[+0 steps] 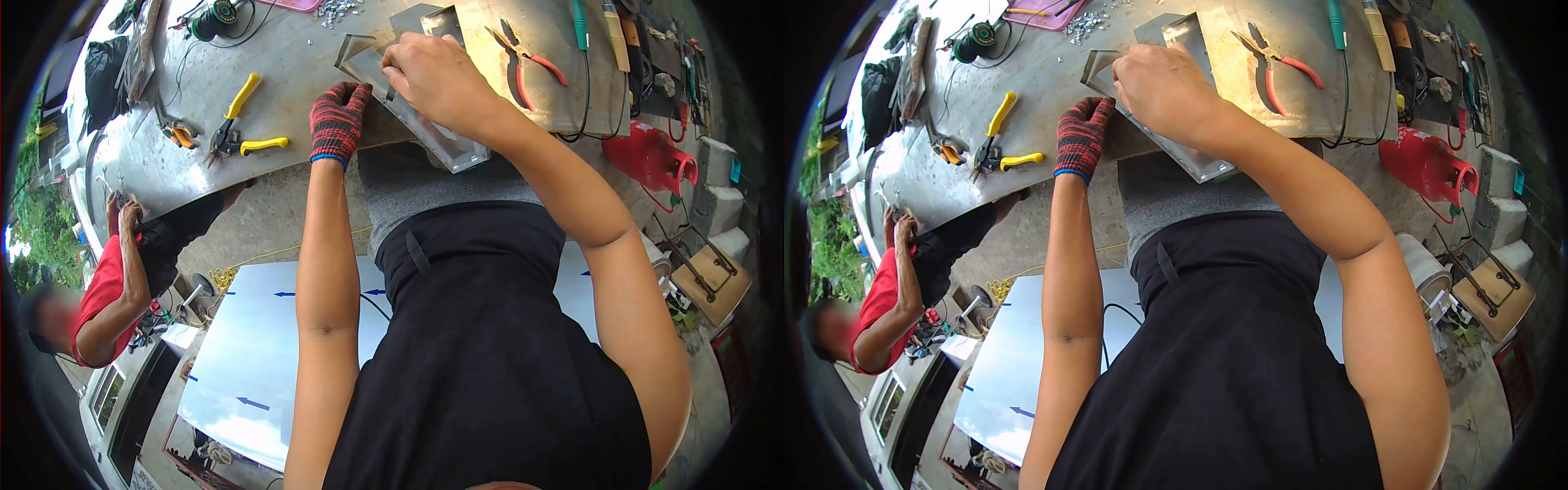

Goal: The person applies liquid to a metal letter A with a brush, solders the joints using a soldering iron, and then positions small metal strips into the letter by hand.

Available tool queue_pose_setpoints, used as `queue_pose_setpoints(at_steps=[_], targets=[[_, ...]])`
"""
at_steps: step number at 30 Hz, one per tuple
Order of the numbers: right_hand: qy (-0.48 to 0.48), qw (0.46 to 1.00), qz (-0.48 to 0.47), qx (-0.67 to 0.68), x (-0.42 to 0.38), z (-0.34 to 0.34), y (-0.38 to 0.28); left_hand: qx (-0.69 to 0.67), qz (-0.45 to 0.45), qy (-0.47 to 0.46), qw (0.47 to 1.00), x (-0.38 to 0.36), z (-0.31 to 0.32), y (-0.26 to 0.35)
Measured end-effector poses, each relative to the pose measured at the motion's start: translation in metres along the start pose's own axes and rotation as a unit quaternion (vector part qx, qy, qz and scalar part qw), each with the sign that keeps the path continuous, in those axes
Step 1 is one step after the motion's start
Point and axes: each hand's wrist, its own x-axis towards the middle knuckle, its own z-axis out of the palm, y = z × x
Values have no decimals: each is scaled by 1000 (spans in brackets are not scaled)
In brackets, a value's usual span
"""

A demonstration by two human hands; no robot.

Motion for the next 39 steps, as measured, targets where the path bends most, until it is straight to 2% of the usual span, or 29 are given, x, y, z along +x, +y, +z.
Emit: queue_pose_setpoints(at_steps=[11, 15, 17, 18, 20, 22, 25, 28, 30, 34, 36, 39], targets=[[3, 1000, -19, 3, 2, -4, -1, -17, -12, -7, 1000, 0, 0, -1], [16, 1000, -3, 16, 9, -34, 5, -10, -4, 1, 1000, 0, 0, 0], [97, 989, 56, 93, 18, -68, 11, 7, 2, 5, 1000, 0, 0, -2], [127, 980, 115, 100, 25, -87, 18, -4, 10, 4, 1000, -1, 1, -3], [246, 956, 152, 46, 35, -131, 27, 1, -2, -3, 1000, 1, 0, -4], [315, 926, 207, 7, 47, -153, 58, -10, 2, 0, 1000, 0, 0, -2], [325, 923, 202, -45, 63, -160, 96, -10, 11, 5, 1000, -1, -2, -3], [385, 903, 134, -133, 90, -125, 167, -14, 19, 6, 1000, 1, 1, -8], [365, 908, 180, -94, 95, -124, 169, -19, 15, 7, 1000, 1, 3, -12], [364, 916, 157, -57, 103, -102, 184, -55, 21, -1, 998, 1, 3, -9], [294, 932, 209, 18, 94, -102, 182, -36, 17, 10, 999, 4, 5, -13], [283, 944, 170, -18, 83, -106, 201, -25, 6, 4, 1000, 3, 5, -19]])
